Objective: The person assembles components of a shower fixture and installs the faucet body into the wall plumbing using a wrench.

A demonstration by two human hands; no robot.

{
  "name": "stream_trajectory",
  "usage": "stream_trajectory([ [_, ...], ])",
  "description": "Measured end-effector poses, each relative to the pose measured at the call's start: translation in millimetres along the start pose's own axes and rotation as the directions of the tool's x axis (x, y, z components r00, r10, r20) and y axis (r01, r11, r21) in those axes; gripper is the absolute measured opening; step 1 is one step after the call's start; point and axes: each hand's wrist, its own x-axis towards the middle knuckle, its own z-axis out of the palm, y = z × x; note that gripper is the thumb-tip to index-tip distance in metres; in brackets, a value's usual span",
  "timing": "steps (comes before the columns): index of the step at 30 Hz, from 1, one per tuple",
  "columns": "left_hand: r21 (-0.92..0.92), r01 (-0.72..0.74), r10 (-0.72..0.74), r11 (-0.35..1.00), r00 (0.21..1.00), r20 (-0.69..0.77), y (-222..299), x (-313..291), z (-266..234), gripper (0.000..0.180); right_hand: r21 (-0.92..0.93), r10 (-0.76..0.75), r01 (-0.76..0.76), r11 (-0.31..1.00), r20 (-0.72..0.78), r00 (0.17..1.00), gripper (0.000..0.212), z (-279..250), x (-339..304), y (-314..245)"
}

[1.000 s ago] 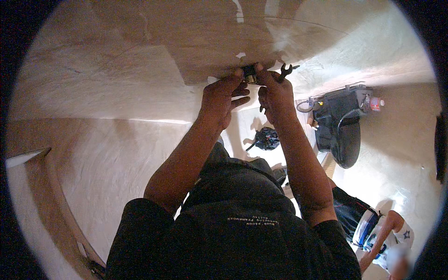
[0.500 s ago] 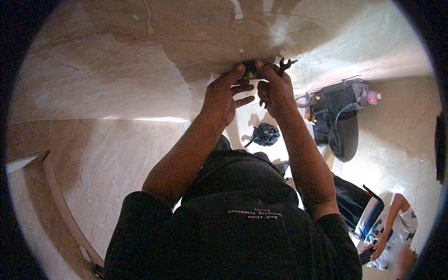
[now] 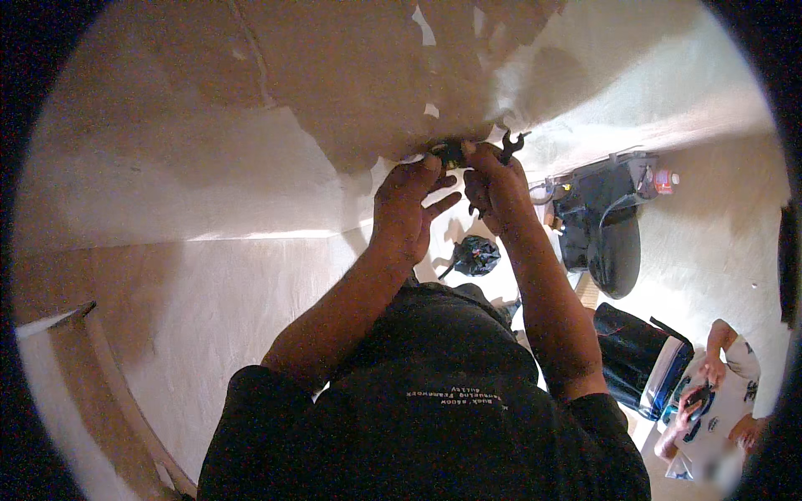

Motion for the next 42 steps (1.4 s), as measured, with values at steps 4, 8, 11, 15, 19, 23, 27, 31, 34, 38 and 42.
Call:
stream_trajectory([
  [4,-0.028,0.024,-0.024,0.999,1.000,-0.005,-3,0,1,0.042,-0.035,0.031,-0.032,0.999,-0.027,0.999,0.025,5,-4,2],
  [8,-0.001,0.090,-0.090,0.996,0.996,0.024,6,-2,5,0.045,-0.074,-0.007,0.002,0.997,-0.072,0.997,0.025,10,-5,0],
  [11,0.031,0.150,-0.150,0.988,0.989,0.003,13,-7,9,0.043,-0.017,-0.009,0.007,1.000,-0.093,0.996,0.024,17,-9,-2],
  [15,0.008,0.175,-0.174,0.985,0.984,-0.023,17,-5,7,0.040,-0.056,0.028,-0.033,0.998,-0.095,0.995,0.023,21,-13,-9],
  [19,0.004,0.139,-0.139,0.990,0.989,-0.056,10,-5,12,0.040,-0.127,0.075,-0.079,0.989,-0.040,0.996,0.025,14,-13,-14],
  [23,-0.007,0.156,-0.156,0.988,0.988,-0.018,10,-2,9,0.040,-0.115,0.017,-0.024,0.993,-0.057,0.998,0.026,16,-15,-14],
  [27,0.020,0.193,-0.193,0.981,0.981,-0.004,15,-1,12,0.039,-0.076,0.039,-0.047,0.996,-0.107,0.993,0.030,26,-27,-22],
  [31,0.040,0.182,-0.184,0.982,0.982,0.039,16,-2,9,0.035,0.046,0.000,0.006,0.999,-0.133,0.991,0.025,24,-21,-12],
  [34,-0.001,0.192,-0.192,0.981,0.981,0.029,20,-6,8,0.032,0.036,0.019,-0.016,0.999,-0.082,0.996,0.026,22,-19,-10],
  [38,-0.007,0.235,-0.235,0.972,0.972,0.017,27,-6,7,0.032,0.062,0.053,-0.046,0.997,-0.117,0.992,0.023,28,-19,-11],
  [42,0.129,0.173,-0.193,0.976,0.968,0.163,16,-1,13,0.038,0.118,-0.110,0.113,0.987,-0.024,0.994,0.034,11,-18,-8],
])
